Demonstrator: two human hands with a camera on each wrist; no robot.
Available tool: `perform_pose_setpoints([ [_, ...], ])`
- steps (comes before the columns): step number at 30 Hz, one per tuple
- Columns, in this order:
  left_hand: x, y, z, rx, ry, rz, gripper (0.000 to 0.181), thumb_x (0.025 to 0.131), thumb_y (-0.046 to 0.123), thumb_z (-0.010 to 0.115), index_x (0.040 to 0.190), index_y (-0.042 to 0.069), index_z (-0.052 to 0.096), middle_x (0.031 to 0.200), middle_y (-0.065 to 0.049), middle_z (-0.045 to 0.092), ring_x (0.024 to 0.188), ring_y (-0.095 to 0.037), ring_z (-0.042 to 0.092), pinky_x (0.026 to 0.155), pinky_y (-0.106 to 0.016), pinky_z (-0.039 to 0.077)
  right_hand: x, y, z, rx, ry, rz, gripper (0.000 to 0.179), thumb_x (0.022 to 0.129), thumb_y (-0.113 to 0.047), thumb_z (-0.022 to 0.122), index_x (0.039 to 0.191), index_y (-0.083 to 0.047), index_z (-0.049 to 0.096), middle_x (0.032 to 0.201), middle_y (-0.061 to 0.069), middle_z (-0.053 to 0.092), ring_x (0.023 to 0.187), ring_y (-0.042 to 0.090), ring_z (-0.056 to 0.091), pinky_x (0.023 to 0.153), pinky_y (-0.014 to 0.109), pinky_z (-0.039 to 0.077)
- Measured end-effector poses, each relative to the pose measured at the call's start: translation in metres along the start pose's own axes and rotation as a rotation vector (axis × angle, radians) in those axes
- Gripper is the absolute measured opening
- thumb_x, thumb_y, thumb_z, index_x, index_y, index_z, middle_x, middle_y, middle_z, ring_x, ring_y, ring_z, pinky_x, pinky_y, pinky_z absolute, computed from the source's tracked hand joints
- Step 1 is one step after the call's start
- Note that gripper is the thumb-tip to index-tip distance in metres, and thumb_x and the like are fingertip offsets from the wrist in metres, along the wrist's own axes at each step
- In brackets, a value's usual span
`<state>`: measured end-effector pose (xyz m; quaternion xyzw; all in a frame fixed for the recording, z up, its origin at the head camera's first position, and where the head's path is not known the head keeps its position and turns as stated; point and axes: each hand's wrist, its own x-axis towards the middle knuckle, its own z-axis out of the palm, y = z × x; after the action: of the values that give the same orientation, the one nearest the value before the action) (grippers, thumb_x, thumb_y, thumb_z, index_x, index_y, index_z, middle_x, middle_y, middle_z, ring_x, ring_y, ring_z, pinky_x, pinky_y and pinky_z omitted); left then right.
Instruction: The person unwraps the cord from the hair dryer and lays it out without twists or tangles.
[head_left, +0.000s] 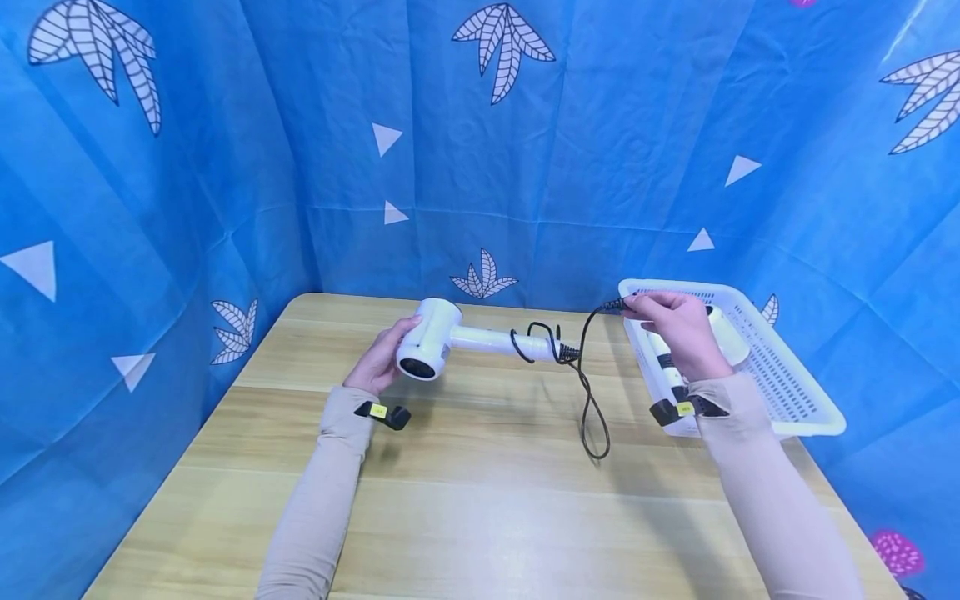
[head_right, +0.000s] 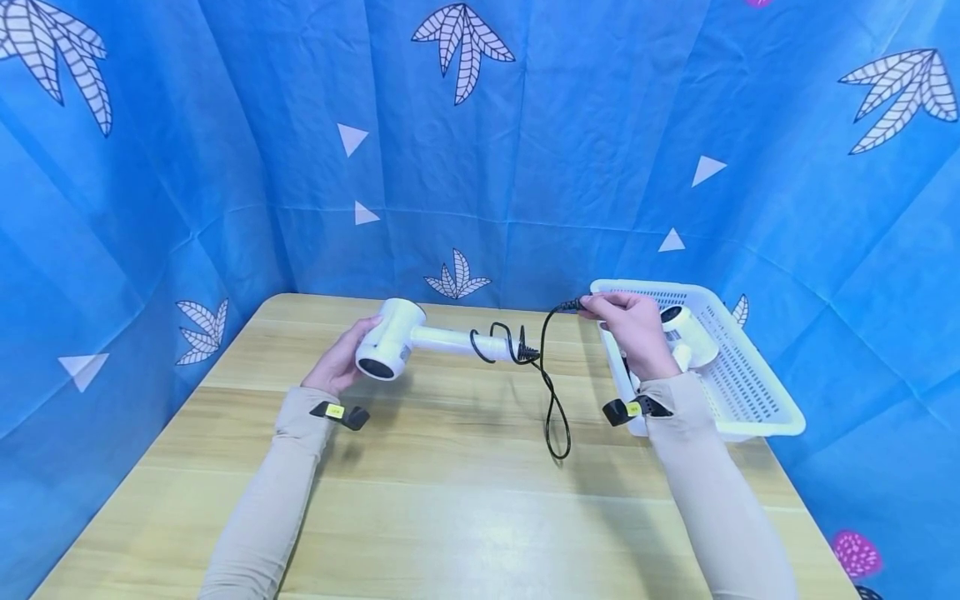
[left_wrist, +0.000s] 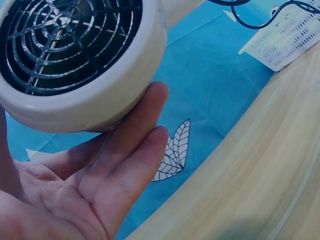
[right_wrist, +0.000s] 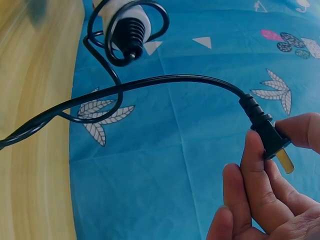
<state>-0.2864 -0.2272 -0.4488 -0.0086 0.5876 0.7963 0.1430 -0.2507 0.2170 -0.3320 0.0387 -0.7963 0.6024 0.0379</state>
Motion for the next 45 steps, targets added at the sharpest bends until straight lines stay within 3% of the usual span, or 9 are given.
perform_pose_setpoints([
  [7,0.001,-0.002,0.0,0.018,-0.009,-0.013,0.06,0.1,0.047,0.058,0.142,0.005,0.048,0.1,0.004,0.073,0.092,-0.009,0.071,0.078,-0.022,0.058,0.005,-0.009,0.0,-0.016,0.024,-0.001,0.024,0.1,-0.033,0.069,0.116,-0.017,0.075,0.085,-0.027,0.076,0.09,-0.008,0.071,0.084,0.02,0.05],
  [12,0.002,-0.002,0.002,0.048,-0.007,-0.02,0.064,0.101,0.048,0.057,0.146,0.004,0.047,0.102,0.005,0.072,0.093,-0.009,0.069,0.08,-0.022,0.058,0.007,-0.016,-0.001,0.0,0.052,-0.014,0.017,0.098,-0.034,0.072,0.108,-0.02,0.076,0.084,-0.025,0.077,0.087,-0.006,0.072,0.08,0.019,0.051],
  [20,0.002,-0.004,0.002,0.055,-0.034,-0.013,0.051,0.101,0.043,0.054,0.135,0.005,0.053,0.098,0.005,0.073,0.09,-0.009,0.07,0.077,-0.021,0.058,0.01,-0.03,0.0,0.04,0.09,-0.042,0.007,0.097,-0.031,0.074,0.099,-0.027,0.079,0.082,-0.022,0.077,0.085,-0.004,0.074,0.079,0.017,0.053],
  [26,0.002,-0.005,0.001,0.067,-0.038,-0.011,0.057,0.101,0.044,0.055,0.141,0.003,0.05,0.099,0.006,0.072,0.091,-0.009,0.07,0.078,-0.021,0.057,0.011,-0.046,0.001,0.063,0.125,-0.096,0.006,0.096,-0.03,0.076,0.096,-0.026,0.08,0.082,-0.02,0.078,0.084,-0.002,0.075,0.079,0.019,0.054],
  [40,0.003,-0.003,0.002,0.045,-0.011,-0.008,0.045,0.101,0.044,0.057,0.13,0.009,0.058,0.098,0.005,0.074,0.089,-0.009,0.071,0.076,-0.021,0.058,-0.011,-0.081,0.001,0.214,0.118,-0.194,0.01,0.092,-0.023,0.08,0.099,-0.017,0.082,0.097,-0.011,0.078,0.086,0.003,0.076,0.08,0.017,0.056],
  [45,0.003,-0.003,0.001,0.044,0.019,-0.02,0.054,0.101,0.045,0.057,0.139,0.006,0.053,0.098,0.005,0.073,0.09,-0.009,0.07,0.077,-0.02,0.057,-0.025,-0.09,0.0,0.284,0.101,-0.237,0.008,0.092,-0.016,0.079,0.098,-0.012,0.082,0.097,-0.007,0.078,0.084,0.006,0.075,0.078,0.017,0.058],
])
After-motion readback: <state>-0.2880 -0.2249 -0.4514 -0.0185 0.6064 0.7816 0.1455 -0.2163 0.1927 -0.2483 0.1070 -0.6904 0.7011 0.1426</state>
